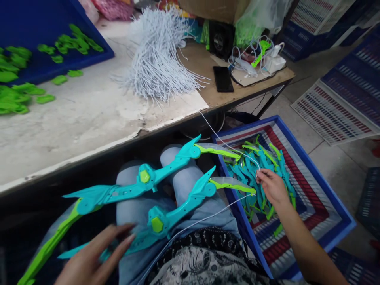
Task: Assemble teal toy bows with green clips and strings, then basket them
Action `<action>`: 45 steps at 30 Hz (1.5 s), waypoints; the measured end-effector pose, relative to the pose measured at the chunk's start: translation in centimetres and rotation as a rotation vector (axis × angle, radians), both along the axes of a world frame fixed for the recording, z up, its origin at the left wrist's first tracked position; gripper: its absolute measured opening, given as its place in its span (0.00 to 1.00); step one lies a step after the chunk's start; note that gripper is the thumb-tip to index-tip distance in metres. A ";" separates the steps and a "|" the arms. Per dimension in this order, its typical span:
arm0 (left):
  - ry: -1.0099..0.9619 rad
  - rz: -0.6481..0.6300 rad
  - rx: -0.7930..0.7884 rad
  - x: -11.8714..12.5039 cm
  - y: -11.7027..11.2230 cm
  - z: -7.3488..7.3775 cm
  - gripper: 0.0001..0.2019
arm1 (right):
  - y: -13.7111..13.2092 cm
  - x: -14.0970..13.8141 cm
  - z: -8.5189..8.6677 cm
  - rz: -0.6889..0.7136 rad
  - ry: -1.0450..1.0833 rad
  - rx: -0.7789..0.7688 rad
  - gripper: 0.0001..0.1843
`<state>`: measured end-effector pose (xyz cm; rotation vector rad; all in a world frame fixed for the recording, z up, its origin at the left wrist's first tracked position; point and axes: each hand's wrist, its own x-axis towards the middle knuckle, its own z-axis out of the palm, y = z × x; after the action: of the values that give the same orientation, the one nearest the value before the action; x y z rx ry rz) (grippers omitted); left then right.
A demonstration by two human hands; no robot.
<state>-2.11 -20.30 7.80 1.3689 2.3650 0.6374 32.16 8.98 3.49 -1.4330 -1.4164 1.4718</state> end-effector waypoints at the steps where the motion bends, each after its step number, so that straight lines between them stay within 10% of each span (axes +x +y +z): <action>1: -0.071 -0.053 0.008 0.5 2.3 -0.3 0.21 | 0.6 -1.0 0.2 -0.014 0.072 -0.007 0.16; 6: -0.400 -0.310 -0.032 3.9 11.5 -1.8 0.26 | 2.4 -4.9 0.4 0.000 0.033 0.168 0.14; 12: -0.728 -0.404 -0.248 4.8 13.3 -1.7 0.19 | 3.3 -5.6 -0.8 0.146 -0.122 0.535 0.10; 23: -1.516 0.122 -0.164 11.9 25.2 -6.0 0.10 | 3.7 -5.9 -3.0 0.208 -0.160 0.666 0.06; 27: -1.679 0.104 -0.184 13.8 27.4 -6.9 0.08 | 3.5 -5.7 -3.6 0.252 -0.179 0.674 0.06; 37: -1.490 0.063 -0.116 14.3 28.0 -7.5 0.10 | 3.0 -5.8 -3.8 0.291 -0.225 0.754 0.09; 45: -1.434 0.317 0.214 3.3 18.0 -0.2 0.03 | 2.9 -5.6 -4.1 0.214 -0.290 0.698 0.29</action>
<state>1.22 -2.27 7.58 0.2435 1.2847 1.3616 26.54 11.92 -0.56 -1.0855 -2.0498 0.7523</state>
